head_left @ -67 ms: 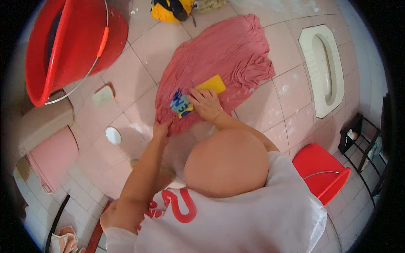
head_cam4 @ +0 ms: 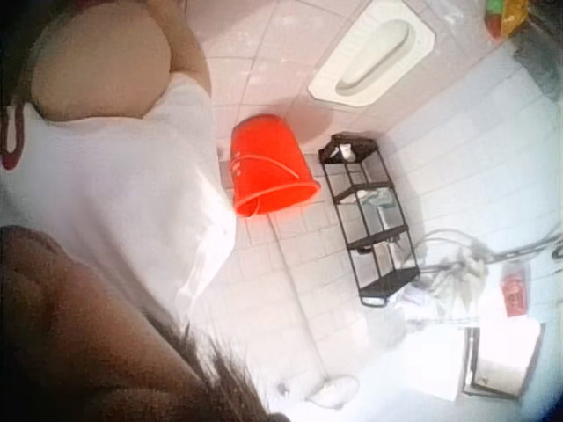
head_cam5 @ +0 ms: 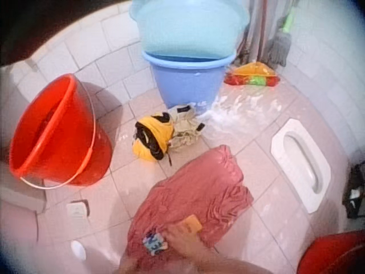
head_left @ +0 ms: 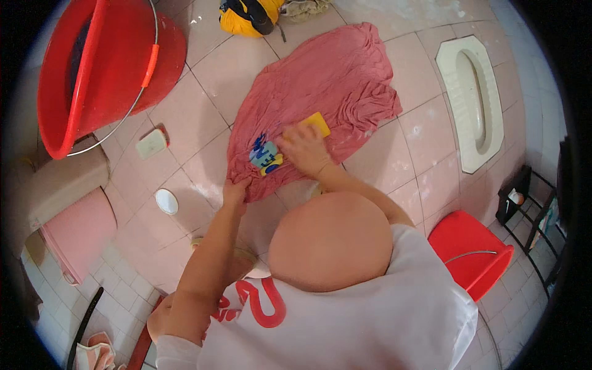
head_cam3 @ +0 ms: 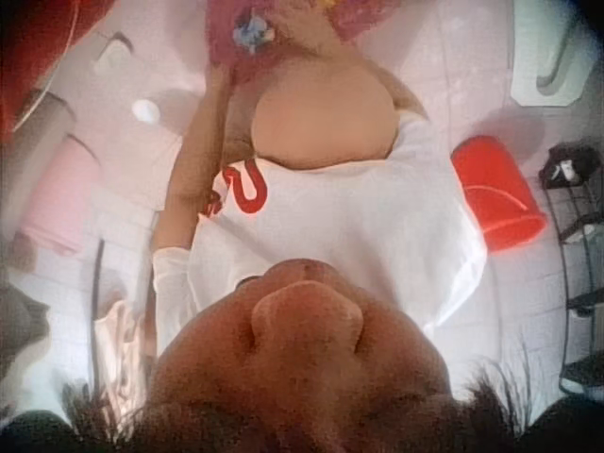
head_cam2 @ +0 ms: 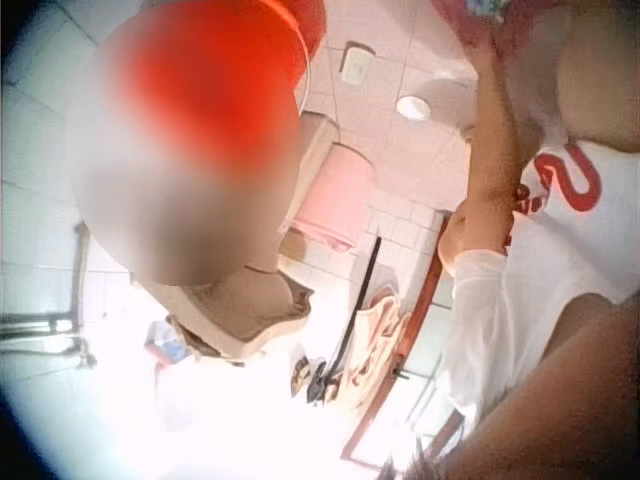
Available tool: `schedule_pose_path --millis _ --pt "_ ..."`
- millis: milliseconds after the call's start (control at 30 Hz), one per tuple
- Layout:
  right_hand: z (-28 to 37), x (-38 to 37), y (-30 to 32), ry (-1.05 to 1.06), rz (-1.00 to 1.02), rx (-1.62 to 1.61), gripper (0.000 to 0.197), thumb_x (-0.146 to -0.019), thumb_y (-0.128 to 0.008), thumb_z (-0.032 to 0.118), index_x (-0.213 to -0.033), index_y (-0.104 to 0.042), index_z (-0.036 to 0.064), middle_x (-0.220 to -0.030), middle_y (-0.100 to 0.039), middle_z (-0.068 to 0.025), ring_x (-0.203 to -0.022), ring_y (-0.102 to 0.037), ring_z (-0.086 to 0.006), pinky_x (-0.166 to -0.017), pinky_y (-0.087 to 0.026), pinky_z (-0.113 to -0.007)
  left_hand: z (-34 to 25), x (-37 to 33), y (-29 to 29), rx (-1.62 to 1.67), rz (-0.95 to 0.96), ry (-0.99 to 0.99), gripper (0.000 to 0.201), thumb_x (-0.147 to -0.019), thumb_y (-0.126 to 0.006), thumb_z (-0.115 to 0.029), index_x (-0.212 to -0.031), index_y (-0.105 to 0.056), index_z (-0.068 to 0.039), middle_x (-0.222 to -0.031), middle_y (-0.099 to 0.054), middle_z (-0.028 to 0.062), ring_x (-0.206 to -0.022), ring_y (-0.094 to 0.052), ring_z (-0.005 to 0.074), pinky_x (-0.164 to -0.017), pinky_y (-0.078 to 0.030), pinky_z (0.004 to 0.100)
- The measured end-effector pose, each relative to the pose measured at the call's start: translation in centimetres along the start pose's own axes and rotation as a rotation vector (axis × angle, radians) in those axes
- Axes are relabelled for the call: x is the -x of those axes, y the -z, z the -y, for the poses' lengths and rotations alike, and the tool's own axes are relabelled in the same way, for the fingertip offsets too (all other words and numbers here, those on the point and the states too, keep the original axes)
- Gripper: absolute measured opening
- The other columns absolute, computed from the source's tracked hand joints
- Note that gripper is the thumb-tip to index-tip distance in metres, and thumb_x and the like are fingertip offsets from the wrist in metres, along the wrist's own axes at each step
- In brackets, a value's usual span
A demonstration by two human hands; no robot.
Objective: The person washes clothes by hand on a bathroom floor, applying soap to a yellow shirt and then a pink shirt while scrubbing them against the tiles.
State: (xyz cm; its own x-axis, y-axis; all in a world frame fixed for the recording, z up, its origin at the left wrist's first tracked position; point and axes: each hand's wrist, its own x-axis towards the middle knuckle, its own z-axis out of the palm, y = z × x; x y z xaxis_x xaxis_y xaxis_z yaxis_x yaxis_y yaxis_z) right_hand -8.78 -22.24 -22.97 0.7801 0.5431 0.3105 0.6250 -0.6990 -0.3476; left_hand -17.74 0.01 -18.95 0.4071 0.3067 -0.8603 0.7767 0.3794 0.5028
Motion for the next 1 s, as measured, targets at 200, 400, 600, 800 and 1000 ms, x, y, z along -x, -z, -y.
schedule_pose_path --millis 200,400,600,800,1000 --pt "-9.0 -0.9 4.7 -0.149 0.112 0.179 0.038 -0.072 -0.066 0.052 -0.102 -0.065 0.0282 -0.107 -0.055 -0.0057 -0.1 -0.052 -0.0291 -0.086 -0.038 -0.054 -0.2 0.0 3.0 -0.015 0.117 0.003 0.061 -0.081 -0.058 0.007 -0.137 -0.041 -0.009 -0.123 -0.058 0.0085 -0.107 -0.058 0.0231 -0.089 -0.051 0.0344" --pt "-18.2 -1.8 7.2 -0.598 -0.07 0.465 0.046 -0.081 -0.06 0.055 -0.109 -0.06 0.0179 -0.093 -0.054 -0.0168 -0.084 -0.057 -0.0339 -0.067 -0.046 -0.05 2.0 0.0 3.4 -0.158 0.126 -0.07 0.055 -0.082 -0.063 0.0 -0.134 -0.046 -0.007 -0.121 -0.059 0.0075 -0.105 -0.059 0.0195 -0.087 -0.051 0.0312" --pt "-7.9 -3.5 4.7 -0.451 0.005 0.164 0.041 -0.079 -0.065 0.031 -0.102 -0.055 -0.0022 -0.099 -0.055 -0.022 -0.089 -0.053 -0.0357 -0.079 -0.045 -0.047 0.8 1.7 1.6 -0.063 0.126 0.059 0.043 -0.085 -0.067 -0.01 -0.125 -0.054 -0.003 -0.117 -0.062 0.0079 -0.103 -0.06 0.0185 -0.087 -0.05 0.0308" --pt "1.7 0.0 1.0 -0.003 0.14 -0.247 0.01 -0.075 -0.061 0.015 -0.085 -0.061 0.0122 -0.085 -0.058 -0.0122 -0.086 -0.056 -0.0318 -0.075 -0.045 -0.046 3.0 1.5 3.2 -0.385 -0.021 -0.3 0.037 -0.083 -0.069 -0.015 -0.116 -0.059 0.0 -0.107 -0.067 0.0088 -0.094 -0.062 0.0187 -0.084 -0.049 0.0308" --pt "-13.2 0.8 6.3 -0.434 -0.045 0.349 0.03 -0.081 -0.065 0.029 -0.109 -0.063 0.019 -0.098 -0.057 -0.0206 -0.085 -0.056 -0.0372 -0.071 -0.047 -0.047 3.7 0.9 3.5 -0.771 0.009 -0.459 0.037 -0.082 -0.071 -0.021 -0.11 -0.06 -0.001 -0.1 -0.067 0.0137 -0.09 -0.064 0.025 -0.081 -0.049 0.0348"
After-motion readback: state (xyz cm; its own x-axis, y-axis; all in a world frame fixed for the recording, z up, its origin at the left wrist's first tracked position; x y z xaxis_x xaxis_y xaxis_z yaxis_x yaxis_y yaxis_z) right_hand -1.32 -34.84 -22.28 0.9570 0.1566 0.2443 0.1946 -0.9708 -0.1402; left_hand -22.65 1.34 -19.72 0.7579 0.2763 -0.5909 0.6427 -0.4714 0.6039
